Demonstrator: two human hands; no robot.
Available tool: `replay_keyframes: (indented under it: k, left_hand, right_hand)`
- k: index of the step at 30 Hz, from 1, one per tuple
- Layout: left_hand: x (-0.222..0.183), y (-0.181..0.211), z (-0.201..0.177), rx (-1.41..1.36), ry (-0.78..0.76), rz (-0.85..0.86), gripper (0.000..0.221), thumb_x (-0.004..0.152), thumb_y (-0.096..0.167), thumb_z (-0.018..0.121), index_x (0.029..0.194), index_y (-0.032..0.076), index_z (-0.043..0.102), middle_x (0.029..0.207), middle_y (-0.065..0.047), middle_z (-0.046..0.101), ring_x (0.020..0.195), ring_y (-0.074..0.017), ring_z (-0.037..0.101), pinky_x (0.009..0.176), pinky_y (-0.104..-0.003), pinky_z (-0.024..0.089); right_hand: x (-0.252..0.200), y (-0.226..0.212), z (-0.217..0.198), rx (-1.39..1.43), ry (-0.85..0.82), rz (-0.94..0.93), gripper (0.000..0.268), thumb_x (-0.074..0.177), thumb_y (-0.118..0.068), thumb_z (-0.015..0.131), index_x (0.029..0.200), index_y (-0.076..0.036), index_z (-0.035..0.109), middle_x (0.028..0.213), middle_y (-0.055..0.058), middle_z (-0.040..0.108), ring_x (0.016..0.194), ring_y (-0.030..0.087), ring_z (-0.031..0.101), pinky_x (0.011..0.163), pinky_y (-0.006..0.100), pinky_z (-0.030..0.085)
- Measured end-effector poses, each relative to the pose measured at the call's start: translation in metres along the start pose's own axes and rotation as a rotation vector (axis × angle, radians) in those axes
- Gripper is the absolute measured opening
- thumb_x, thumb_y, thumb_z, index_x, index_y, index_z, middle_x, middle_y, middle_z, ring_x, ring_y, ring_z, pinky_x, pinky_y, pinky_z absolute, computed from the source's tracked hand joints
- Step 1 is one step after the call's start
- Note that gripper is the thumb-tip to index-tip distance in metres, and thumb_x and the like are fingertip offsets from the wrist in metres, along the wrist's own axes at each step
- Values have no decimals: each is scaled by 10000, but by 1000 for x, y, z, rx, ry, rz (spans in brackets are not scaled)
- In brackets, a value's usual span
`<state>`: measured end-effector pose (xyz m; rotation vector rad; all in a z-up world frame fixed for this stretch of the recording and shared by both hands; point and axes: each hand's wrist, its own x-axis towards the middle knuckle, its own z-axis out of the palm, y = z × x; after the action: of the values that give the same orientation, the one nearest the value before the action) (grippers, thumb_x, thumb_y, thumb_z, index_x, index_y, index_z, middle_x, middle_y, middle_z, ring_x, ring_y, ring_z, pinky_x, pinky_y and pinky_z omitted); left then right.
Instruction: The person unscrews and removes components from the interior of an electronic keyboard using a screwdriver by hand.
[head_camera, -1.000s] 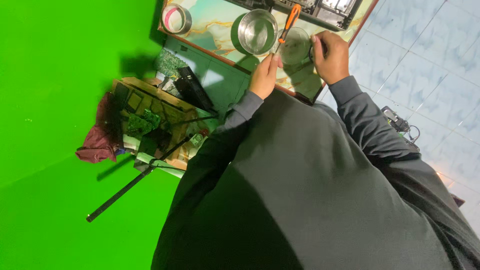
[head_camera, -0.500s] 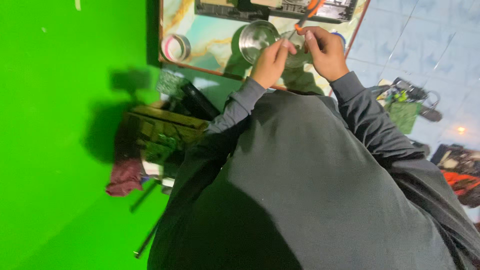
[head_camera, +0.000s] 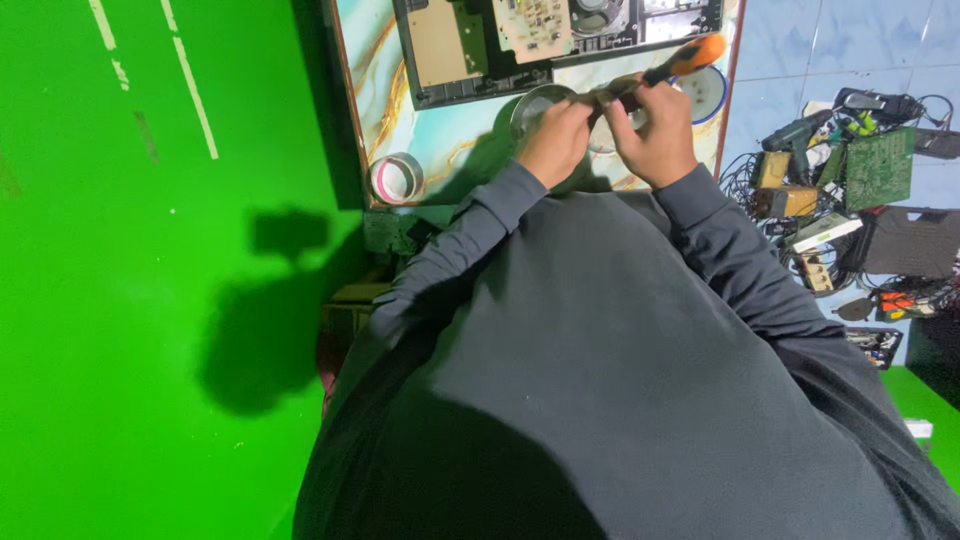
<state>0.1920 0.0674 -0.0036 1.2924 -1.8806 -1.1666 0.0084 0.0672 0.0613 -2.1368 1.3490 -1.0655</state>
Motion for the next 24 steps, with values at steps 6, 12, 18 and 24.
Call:
replay_keyframes:
  k: [6, 12, 18, 24]
  left_hand:
    - [10, 24, -24, 104, 277, 120, 294, 959, 92, 605, 1247, 60, 651, 1266, -158, 662, 1182, -361, 614, 1030, -448, 501]
    - [7, -18, -46, 309, 548, -120, 394, 1000, 170, 668, 1383, 142, 579, 1518, -116, 486, 1423, -288, 514, 1241, -431, 411]
    - [13, -63, -33, -92, 635, -315, 632, 977, 214, 673, 1520, 49, 395, 1567, -206, 450, 1331, -342, 570, 1102, -396, 486]
    - [21, -111, -7, -276, 626, -307, 499, 1043, 190, 682, 1453, -43, 520, 1321, -259, 696, 1232, -291, 692, 1064, -371, 539]
  right_hand:
    - [13, -3, -7, 195, 2, 153, 40, 1079, 27, 625, 1109, 3, 633, 917, 144, 692, 828, 285, 706, 764, 376, 541]
    - [13, 8, -4, 161, -1, 157, 4, 1106, 21, 634, 1102, 20, 632, 884, 146, 684, 789, 282, 708, 730, 377, 536]
    - [9, 8, 6, 197, -10, 202, 30, 1088, 12, 660, 1115, 22, 653, 974, 170, 685, 833, 291, 725, 741, 381, 544]
    - [13, 12, 8, 59, -34, 119, 25, 1080, -3, 647, 1077, 12, 627, 996, 201, 639, 932, 369, 633, 827, 432, 498]
